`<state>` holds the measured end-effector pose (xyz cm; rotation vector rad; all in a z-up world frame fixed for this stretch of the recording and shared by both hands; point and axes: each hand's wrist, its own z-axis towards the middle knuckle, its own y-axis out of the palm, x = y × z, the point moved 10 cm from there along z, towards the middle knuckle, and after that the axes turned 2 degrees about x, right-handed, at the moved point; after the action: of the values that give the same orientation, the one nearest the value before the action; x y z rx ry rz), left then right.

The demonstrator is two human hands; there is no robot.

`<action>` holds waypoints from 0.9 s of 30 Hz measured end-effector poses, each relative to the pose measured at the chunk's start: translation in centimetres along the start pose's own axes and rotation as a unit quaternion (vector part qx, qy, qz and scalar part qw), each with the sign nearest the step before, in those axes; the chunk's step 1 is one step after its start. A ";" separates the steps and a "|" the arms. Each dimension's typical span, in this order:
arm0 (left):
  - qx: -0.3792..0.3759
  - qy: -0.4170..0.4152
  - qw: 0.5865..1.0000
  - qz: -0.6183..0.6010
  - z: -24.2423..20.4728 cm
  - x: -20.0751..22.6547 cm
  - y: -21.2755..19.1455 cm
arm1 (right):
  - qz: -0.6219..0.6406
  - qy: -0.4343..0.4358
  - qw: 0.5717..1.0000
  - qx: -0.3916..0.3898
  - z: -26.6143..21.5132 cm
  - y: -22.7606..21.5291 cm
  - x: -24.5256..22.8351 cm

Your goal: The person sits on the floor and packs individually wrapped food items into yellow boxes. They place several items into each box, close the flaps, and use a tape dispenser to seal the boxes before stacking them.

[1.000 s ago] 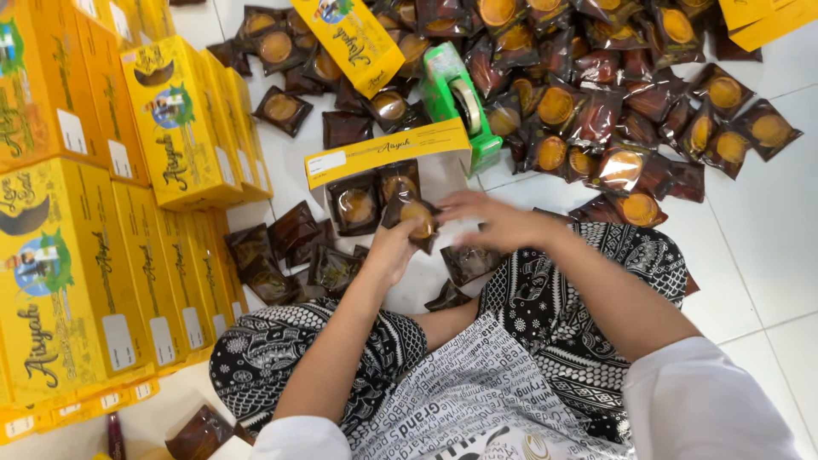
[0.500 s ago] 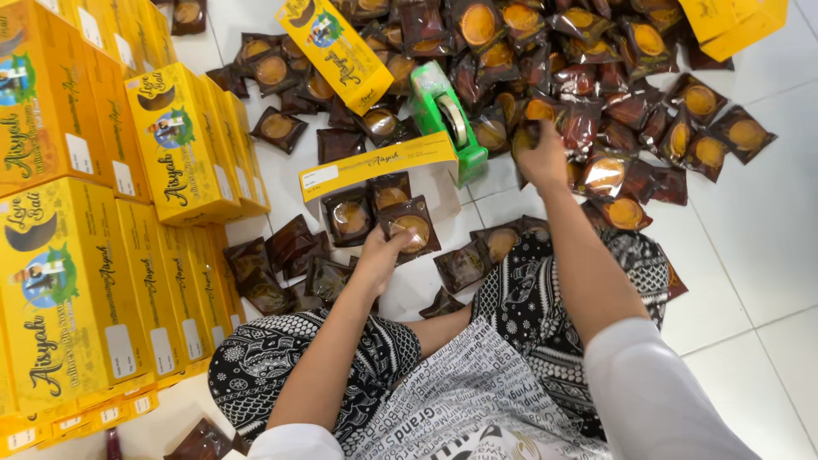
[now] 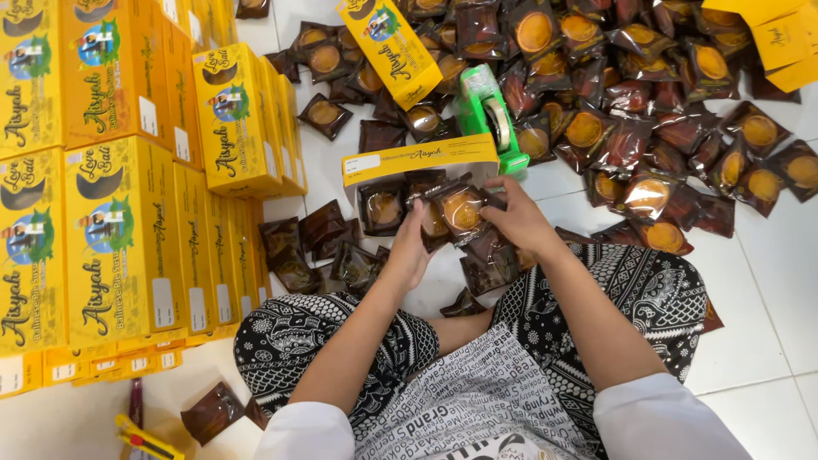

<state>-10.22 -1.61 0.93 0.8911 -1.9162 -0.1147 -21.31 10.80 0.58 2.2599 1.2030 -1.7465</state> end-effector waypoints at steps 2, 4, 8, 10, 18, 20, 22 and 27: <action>-0.006 0.016 0.997 0.072 0.1 0.0 0.1 | -0.015 0.003 1.000 -0.003 -1.3 0.5 -2.0; -0.013 0.033 0.989 0.142 0.7 -0.3 0.1 | -0.033 0.004 0.999 -0.005 -2.0 0.6 -3.0; 0.106 0.096 0.983 0.116 1.4 0.6 -2.7 | -0.053 0.015 0.998 0.005 -1.8 -0.3 -2.3; 0.151 0.147 0.972 0.106 0.9 2.1 -3.7 | -0.058 0.015 0.998 0.025 -2.1 -0.9 -3.0; 0.070 0.180 0.967 0.165 -0.3 2.8 -0.6 | 0.187 -0.077 0.975 -0.091 -3.9 3.8 -6.4; 0.064 0.182 0.966 0.171 -0.4 2.6 -0.5 | 0.157 -0.064 0.984 -0.056 -2.9 3.5 -4.9; 0.053 0.187 0.965 0.176 -0.4 2.6 -0.1 | 0.125 -0.054 0.991 -0.016 -2.2 3.1 -4.2; 0.047 0.167 0.967 0.189 -0.5 2.3 0.0 | 0.249 -0.018 0.967 0.052 -0.2 3.7 -0.6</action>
<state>-10.45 -2.88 2.87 0.5499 -1.7448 0.3376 -18.97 8.02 -0.34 2.3026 0.4765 -1.6640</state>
